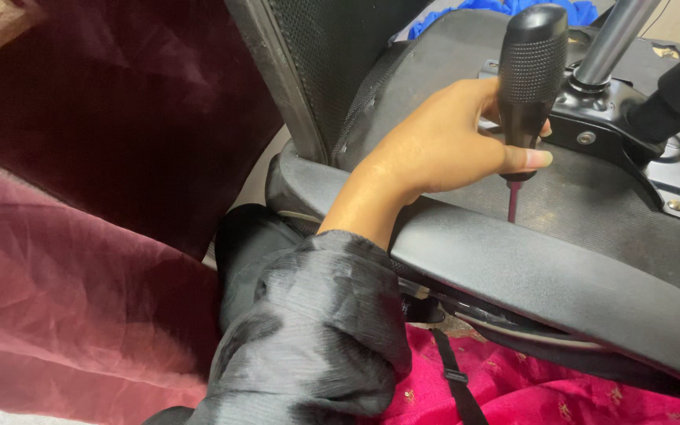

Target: The person uses a screwdriver to tighten screws on the underside of an office chair seat, securing the armrest and base components. The person works while seated on the floor, manipulating the tool and chair parts to assemble the furniture.

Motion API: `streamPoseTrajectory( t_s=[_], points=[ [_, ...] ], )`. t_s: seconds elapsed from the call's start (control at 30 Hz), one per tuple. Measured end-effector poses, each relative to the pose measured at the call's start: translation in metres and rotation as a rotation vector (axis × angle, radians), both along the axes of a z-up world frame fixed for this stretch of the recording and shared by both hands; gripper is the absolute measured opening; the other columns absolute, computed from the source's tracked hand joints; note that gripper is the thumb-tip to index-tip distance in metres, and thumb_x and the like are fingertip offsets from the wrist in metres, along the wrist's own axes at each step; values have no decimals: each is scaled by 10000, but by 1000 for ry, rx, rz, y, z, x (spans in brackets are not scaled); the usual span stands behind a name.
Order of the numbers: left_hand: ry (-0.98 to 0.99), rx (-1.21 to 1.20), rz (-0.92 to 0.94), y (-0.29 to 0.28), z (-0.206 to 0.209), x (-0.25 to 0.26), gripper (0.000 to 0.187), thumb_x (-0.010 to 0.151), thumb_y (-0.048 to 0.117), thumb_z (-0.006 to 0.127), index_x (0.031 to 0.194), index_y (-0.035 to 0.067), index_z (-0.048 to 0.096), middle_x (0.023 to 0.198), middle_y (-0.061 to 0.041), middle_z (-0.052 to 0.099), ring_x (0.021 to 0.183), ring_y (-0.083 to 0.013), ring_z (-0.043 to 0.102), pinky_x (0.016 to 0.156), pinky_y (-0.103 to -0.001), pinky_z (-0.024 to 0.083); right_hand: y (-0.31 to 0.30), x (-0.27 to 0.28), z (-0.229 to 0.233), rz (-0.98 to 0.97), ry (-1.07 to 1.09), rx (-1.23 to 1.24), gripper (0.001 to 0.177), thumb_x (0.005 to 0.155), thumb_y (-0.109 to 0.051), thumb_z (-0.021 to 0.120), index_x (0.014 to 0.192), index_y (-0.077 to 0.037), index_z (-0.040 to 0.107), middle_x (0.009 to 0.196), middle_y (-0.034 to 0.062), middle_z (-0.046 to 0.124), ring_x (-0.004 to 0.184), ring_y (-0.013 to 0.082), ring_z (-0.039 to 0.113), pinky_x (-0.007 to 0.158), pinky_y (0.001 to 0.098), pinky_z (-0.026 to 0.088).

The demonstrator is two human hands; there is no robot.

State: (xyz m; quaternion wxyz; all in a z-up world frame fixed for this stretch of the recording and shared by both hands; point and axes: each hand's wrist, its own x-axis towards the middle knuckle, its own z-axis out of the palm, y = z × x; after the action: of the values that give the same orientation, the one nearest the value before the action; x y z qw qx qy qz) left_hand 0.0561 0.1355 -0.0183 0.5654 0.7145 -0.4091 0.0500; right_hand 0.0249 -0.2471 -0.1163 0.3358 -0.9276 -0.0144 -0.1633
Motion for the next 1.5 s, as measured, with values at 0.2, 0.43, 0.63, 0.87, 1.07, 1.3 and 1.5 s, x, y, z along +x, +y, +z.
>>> streamPoseTrajectory(
  t_s=[0.2,0.43,0.63,0.87,1.07,1.3,1.5],
  points=[
    [-105,41,132,-11,9,-4,537,685,228,922,1147,85,688,981,-65,777,931,-225,764,841,-345,598,116,-29,87,351,-30,464,416,1088,-267,464,1413,-19,537,1346,138,639,1269,215,643,1089,382,513],
    [-83,2,330,-31,15,-19,515,717,121,845,1200,65,672,956,-86,789,911,-210,746,795,-311,624,189,-57,128,462,15,454,503,928,-2,624,1425,8,553,1347,148,651,1244,204,641,1077,335,526],
    [-89,-97,294,-28,13,-25,603,665,175,889,1228,90,691,964,-80,763,855,-186,785,785,-303,620,189,-62,126,501,-71,446,588,856,85,636,1426,15,513,1354,146,638,1251,195,640,1035,312,517],
    [-66,-211,234,-27,9,-28,535,709,122,839,1217,49,690,953,-89,797,856,-167,807,782,-289,647,198,-63,116,486,-159,408,581,868,124,619,1430,25,515,1407,124,620,1257,195,631,1033,310,552],
    [-133,-114,239,-22,10,-27,529,711,158,872,1204,62,705,937,-87,785,826,-172,793,768,-283,630,200,-63,113,459,-141,421,528,904,92,615,1419,12,532,1335,126,637,1215,171,640,1046,292,548],
    [-165,-109,255,-21,9,-32,536,736,151,859,1244,98,697,932,-97,759,833,-186,792,762,-295,637,194,-62,108,424,-101,520,465,934,67,624,1389,57,529,1219,161,671,1144,192,677,1029,293,562],
    [-135,-128,223,-22,10,-31,549,744,143,849,1260,95,667,966,-92,754,827,-185,796,749,-294,636,194,-62,110,459,-161,502,474,917,70,615,1375,62,494,1221,152,671,1139,187,684,1034,278,570]
  ],
)
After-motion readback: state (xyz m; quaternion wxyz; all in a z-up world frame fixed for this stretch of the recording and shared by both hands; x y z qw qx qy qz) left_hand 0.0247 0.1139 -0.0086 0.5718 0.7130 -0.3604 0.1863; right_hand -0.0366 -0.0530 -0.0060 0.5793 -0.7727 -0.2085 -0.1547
